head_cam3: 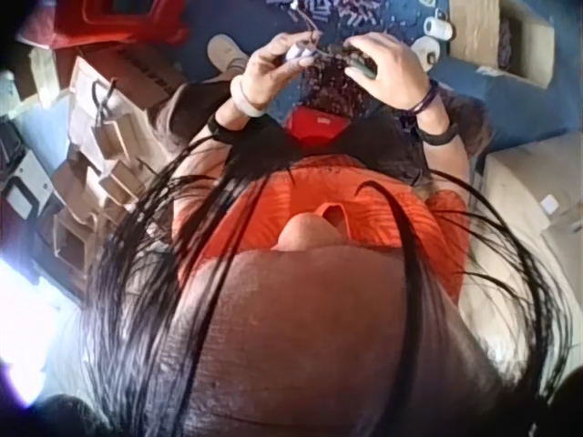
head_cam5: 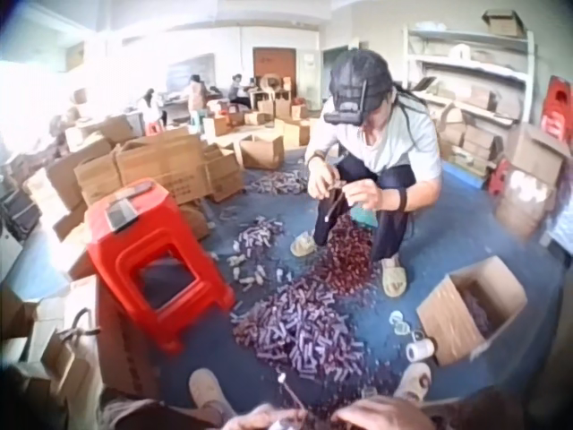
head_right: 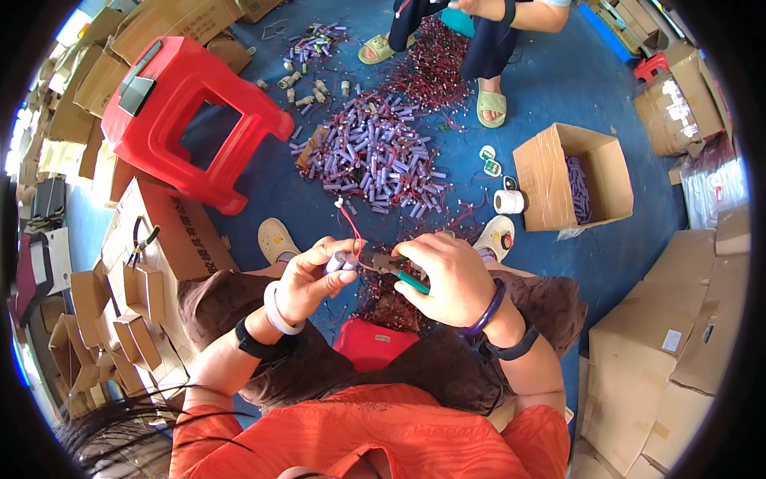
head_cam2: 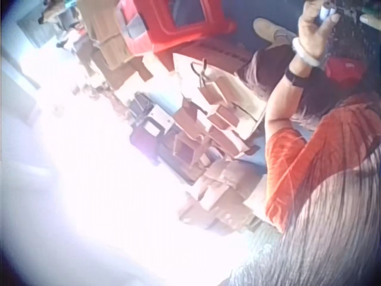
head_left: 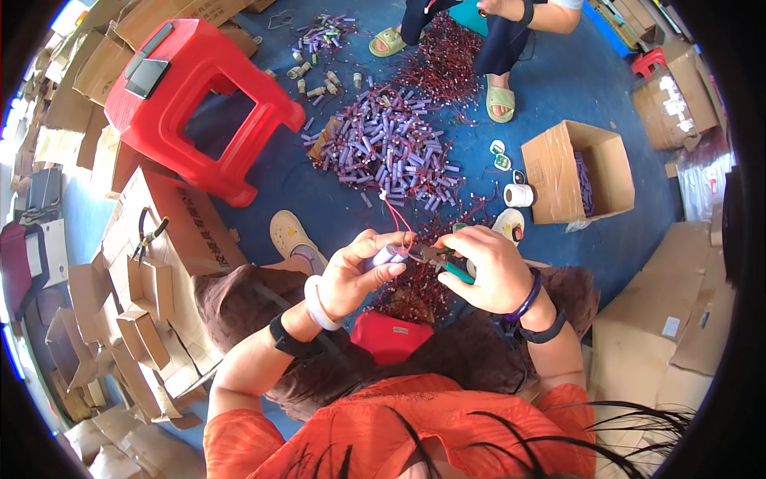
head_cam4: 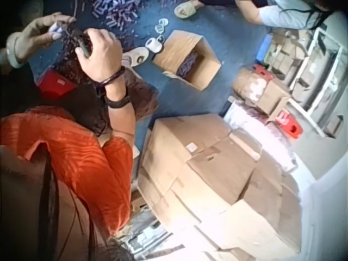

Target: Assemble battery cells by cutting wires and connecting components.

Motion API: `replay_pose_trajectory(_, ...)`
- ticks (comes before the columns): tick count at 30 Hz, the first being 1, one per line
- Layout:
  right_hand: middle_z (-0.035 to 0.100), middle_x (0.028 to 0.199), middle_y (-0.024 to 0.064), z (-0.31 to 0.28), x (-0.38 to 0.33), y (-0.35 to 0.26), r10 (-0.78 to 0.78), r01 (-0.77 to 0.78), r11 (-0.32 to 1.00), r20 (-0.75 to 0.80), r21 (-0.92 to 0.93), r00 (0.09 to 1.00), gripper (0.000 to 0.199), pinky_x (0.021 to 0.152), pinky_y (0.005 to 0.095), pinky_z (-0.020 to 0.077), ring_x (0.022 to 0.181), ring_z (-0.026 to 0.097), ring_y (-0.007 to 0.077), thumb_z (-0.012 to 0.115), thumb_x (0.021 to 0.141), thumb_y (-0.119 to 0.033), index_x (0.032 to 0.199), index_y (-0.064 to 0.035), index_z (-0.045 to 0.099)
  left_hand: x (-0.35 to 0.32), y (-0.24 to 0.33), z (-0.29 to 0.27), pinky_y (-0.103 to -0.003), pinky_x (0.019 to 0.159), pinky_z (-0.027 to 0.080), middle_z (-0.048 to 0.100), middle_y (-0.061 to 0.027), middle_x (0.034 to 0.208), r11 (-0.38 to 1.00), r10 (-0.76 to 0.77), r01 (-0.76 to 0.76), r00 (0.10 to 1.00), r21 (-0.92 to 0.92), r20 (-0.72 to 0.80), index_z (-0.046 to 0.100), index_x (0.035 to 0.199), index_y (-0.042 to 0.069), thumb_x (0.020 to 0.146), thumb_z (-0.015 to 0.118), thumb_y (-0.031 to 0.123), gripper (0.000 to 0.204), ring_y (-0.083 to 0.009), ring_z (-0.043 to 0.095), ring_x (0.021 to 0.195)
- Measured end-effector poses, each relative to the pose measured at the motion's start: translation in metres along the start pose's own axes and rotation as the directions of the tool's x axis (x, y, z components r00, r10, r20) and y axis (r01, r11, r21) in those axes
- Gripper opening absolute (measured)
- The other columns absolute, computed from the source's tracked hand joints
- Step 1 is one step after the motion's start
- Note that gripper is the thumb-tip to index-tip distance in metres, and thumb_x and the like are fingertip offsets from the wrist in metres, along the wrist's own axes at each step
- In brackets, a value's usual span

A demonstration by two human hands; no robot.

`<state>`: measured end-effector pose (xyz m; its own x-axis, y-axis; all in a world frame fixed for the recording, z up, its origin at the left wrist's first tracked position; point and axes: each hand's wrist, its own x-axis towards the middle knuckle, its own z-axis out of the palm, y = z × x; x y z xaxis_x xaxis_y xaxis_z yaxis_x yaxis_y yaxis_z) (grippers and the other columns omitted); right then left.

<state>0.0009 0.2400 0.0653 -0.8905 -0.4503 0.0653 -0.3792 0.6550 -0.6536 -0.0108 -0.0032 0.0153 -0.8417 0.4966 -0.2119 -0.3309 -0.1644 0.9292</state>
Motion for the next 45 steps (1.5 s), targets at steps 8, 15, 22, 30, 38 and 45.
replay_pose_trajectory(8, 0.061, 0.085, 0.0090, 0.002, -0.001, -0.001, -0.029, 0.029, 0.999, -0.015, 0.020, 0.999, 0.032, 0.070, 0.0396, 0.0484, 0.078, 0.060, 0.0301, 0.075, 0.072, -0.014, 0.100, -0.0072, 0.062, 0.003, -0.005, -0.008, -0.020, 0.060, 0.037, 0.045, 0.0031, 0.089, 0.929, 0.188, -0.237, 0.964, 0.286, 0.190, 0.056, 0.131, 0.007, 0.090, 0.065, 0.008, 0.042, -0.0048, 0.044, 0.067)
replay_pose_trajectory(15, 0.058, 0.074, 0.0050, 0.012, -0.001, 0.003, 0.000, -0.001, 1.000, -0.051, -0.017, 0.999, 0.029, 0.058, 0.0372, 0.0481, 0.065, 0.060, 0.0262, 0.074, 0.070, -0.010, 0.097, -0.0105, 0.062, 0.000, -0.001, -0.008, -0.020, 0.056, 0.036, 0.045, 0.0032, 0.083, 0.914, 0.150, -0.200, 0.975, 0.353, 0.165, 0.060, 0.121, 0.001, 0.093, 0.063, 0.014, 0.031, -0.0043, 0.043, 0.062)
replay_pose_trajectory(22, 0.055, 0.075, 0.0057, 0.036, 0.004, -0.003, -0.045, -0.051, 0.910, -0.221, -0.411, 0.974, 0.034, 0.058, 0.0384, 0.0489, 0.069, 0.058, 0.0258, 0.069, 0.068, -0.008, 0.101, -0.0098, 0.061, 0.004, -0.013, 0.000, -0.026, 0.051, 0.039, 0.054, -0.0025, 0.075, 0.939, -0.084, 0.140, 0.979, 0.313, -0.187, 0.062, 0.097, 0.000, 0.094, 0.060, 0.027, 0.027, -0.0095, 0.048, 0.056)
replay_pose_trajectory(30, 0.062, 0.083, 0.0103, 0.024, 0.002, 0.035, 0.174, -0.209, 0.751, -0.118, -0.627, 0.978, 0.023, 0.068, 0.0406, 0.0491, 0.080, 0.062, 0.0276, 0.065, 0.074, -0.015, 0.095, -0.0066, 0.064, 0.002, 0.005, -0.004, -0.023, 0.049, 0.041, 0.060, -0.0015, 0.078, 0.916, -0.401, 0.400, 0.916, -0.032, -0.025, 0.063, 0.105, 0.000, 0.096, 0.058, 0.027, 0.029, -0.0070, 0.049, 0.051)
replay_pose_trajectory(38, 0.066, 0.089, 0.0118, -0.026, -0.008, 0.019, 0.085, -0.018, 0.986, 0.401, -0.166, 0.912, 0.035, 0.075, 0.0427, 0.0513, 0.085, 0.064, 0.0315, 0.072, 0.073, -0.028, 0.101, -0.0077, 0.066, -0.001, -0.006, 0.000, -0.023, 0.066, 0.048, 0.062, -0.0009, 0.091, 0.990, -0.118, 0.115, 0.992, -0.077, -0.042, 0.063, 0.115, 0.005, 0.091, 0.065, 0.013, 0.025, -0.0080, 0.058, 0.075)
replay_pose_trajectory(45, 0.063, 0.083, 0.0110, 0.002, -0.004, -0.011, 0.132, -0.195, 0.940, 0.231, 0.279, 0.964, 0.034, 0.069, 0.0338, 0.0527, 0.076, 0.065, 0.0229, 0.074, 0.076, -0.021, 0.102, -0.0028, 0.063, 0.000, -0.004, 0.004, -0.028, 0.084, 0.044, 0.058, -0.0050, 0.103, 0.825, 0.341, -0.292, 0.940, 0.484, -0.016, 0.069, 0.108, 0.007, 0.081, 0.071, 0.000, 0.028, -0.0169, 0.055, 0.096)
